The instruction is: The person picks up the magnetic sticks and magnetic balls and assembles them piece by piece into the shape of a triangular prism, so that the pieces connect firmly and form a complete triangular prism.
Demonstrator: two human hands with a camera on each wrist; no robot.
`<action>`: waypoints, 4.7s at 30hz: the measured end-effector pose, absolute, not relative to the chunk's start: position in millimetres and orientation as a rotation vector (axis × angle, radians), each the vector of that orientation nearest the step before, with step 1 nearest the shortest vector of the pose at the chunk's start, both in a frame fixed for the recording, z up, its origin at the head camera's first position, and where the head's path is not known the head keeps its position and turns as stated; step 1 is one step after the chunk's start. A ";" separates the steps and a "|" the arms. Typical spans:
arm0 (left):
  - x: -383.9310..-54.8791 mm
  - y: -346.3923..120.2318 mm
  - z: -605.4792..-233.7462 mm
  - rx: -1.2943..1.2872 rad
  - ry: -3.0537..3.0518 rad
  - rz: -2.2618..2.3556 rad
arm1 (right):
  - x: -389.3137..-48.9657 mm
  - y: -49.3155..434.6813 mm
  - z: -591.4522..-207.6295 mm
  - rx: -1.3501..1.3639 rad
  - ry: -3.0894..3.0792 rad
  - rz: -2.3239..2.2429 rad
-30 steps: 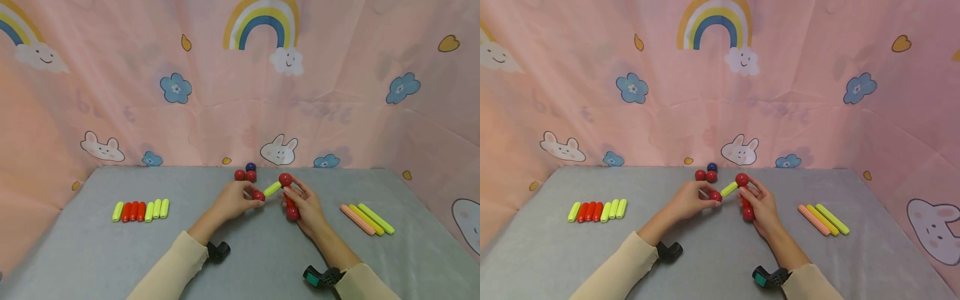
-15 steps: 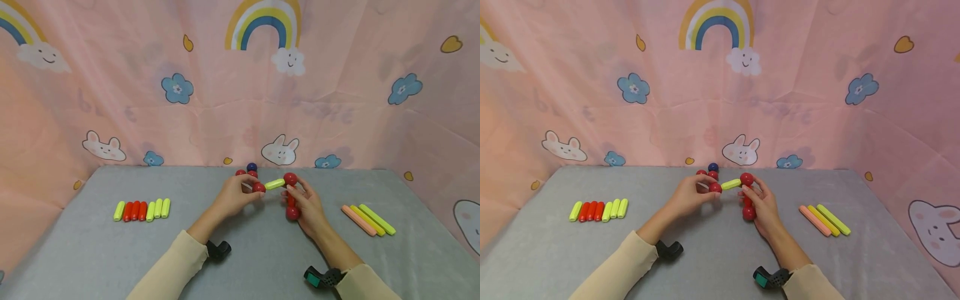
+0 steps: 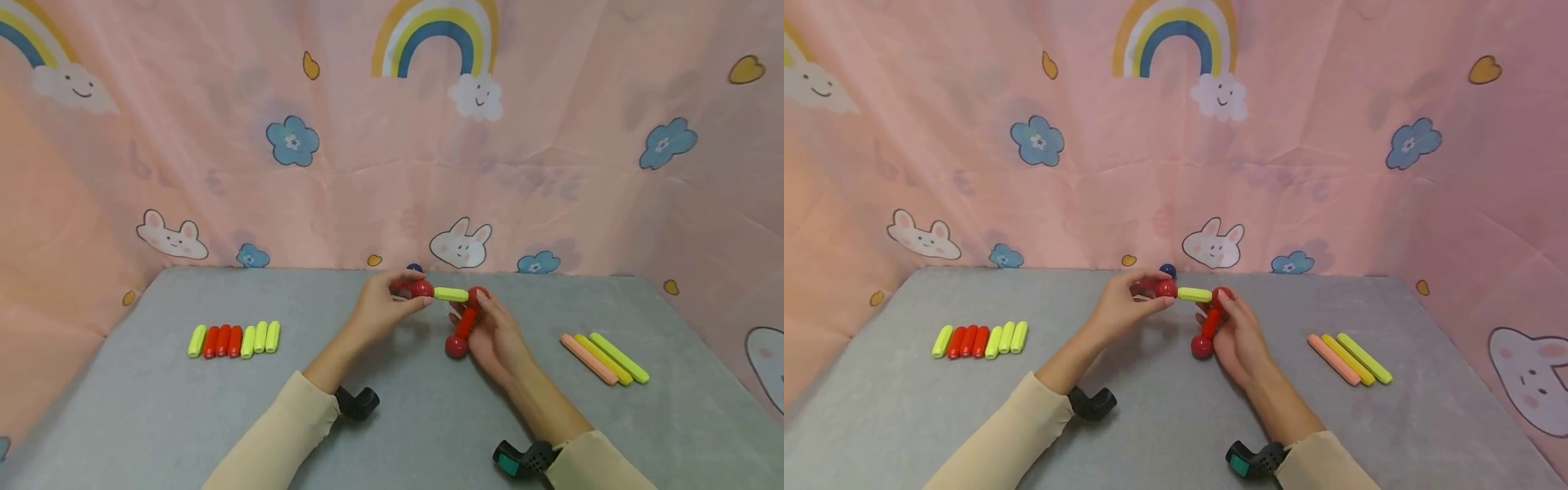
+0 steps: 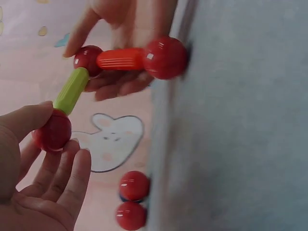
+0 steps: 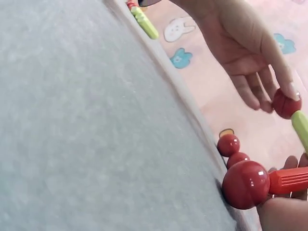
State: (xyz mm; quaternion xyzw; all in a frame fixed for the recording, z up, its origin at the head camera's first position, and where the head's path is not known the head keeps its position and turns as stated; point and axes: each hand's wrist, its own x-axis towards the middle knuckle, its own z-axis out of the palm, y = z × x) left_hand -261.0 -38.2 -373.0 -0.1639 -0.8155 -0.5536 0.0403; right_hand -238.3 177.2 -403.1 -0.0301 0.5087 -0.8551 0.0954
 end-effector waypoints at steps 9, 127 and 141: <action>-258.7 -30.0 -384.7 -0.572 -2.512 -1.739 | -246.8 203.4 -405.8 -0.322 2.084 -2.279; -229.8 -48.2 -389.9 -0.521 -2.694 -1.924 | -245.7 179.1 -425.2 -0.351 2.421 -1.950; -226.6 -45.0 -402.3 -0.648 -2.724 -1.910 | -246.5 178.8 -427.1 -0.383 2.390 -1.979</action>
